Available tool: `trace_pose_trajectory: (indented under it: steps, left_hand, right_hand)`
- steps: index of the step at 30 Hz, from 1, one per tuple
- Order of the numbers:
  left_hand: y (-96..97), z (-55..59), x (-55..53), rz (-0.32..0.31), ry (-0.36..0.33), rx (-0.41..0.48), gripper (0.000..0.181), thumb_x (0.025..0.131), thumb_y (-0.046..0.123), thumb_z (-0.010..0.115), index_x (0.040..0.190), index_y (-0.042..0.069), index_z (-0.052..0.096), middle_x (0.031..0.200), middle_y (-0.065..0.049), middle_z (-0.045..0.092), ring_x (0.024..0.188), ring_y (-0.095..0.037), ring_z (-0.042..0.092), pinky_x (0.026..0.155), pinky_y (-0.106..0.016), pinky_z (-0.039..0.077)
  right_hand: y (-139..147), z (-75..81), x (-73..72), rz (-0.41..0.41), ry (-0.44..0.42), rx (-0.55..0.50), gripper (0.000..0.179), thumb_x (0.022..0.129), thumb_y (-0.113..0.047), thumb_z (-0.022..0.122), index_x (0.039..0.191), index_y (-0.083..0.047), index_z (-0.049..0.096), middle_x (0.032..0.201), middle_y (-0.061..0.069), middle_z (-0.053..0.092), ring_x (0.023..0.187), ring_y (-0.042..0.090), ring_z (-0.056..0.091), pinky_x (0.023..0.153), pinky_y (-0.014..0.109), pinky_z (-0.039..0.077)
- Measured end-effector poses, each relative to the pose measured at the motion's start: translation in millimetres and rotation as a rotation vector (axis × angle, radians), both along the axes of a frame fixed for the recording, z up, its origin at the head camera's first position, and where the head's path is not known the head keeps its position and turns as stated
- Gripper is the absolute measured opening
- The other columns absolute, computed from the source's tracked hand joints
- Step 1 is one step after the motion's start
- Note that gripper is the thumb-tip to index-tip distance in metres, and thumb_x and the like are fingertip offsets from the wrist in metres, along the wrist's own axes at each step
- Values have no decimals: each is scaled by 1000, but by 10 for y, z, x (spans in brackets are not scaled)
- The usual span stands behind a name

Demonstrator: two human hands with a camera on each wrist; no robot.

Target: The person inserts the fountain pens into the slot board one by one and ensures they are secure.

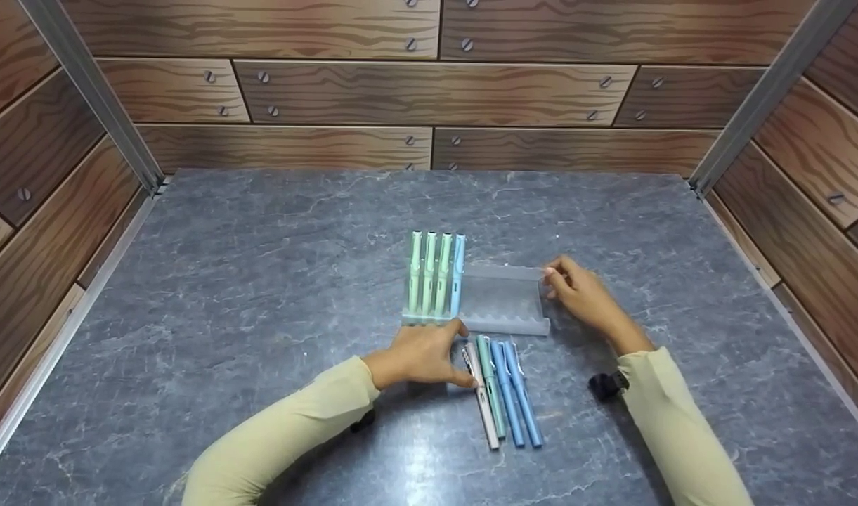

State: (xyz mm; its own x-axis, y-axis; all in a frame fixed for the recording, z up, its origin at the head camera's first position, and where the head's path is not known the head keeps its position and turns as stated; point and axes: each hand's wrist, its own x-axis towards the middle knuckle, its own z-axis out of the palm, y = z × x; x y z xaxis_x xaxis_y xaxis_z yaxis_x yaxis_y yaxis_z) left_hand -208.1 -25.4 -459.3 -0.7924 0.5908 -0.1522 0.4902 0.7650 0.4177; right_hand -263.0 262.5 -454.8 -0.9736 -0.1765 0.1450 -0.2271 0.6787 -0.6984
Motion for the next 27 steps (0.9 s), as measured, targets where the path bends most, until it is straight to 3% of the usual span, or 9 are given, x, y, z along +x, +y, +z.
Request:
trace_pose_trajectory:
  steps: [17,27]
  left_hand:
    - [-25,-26,-17,-29,-62,-26,71,72,60,74,127,23,49,72,9,50,64,-10,48,57,-27,38]
    - [-21,-25,-40,-44,-74,-23,68,73,58,74,127,24,48,71,9,49,62,-10,46,55,-26,37]
  right_hand:
    - [8,-9,-6,-6,-11,15,27,103,-20,44,111,3,56,99,23,66,81,34,67,68,24,48]
    - [6,-8,-6,-7,-7,15,26,103,-19,44,111,3,55,98,23,66,80,32,66,67,23,47]
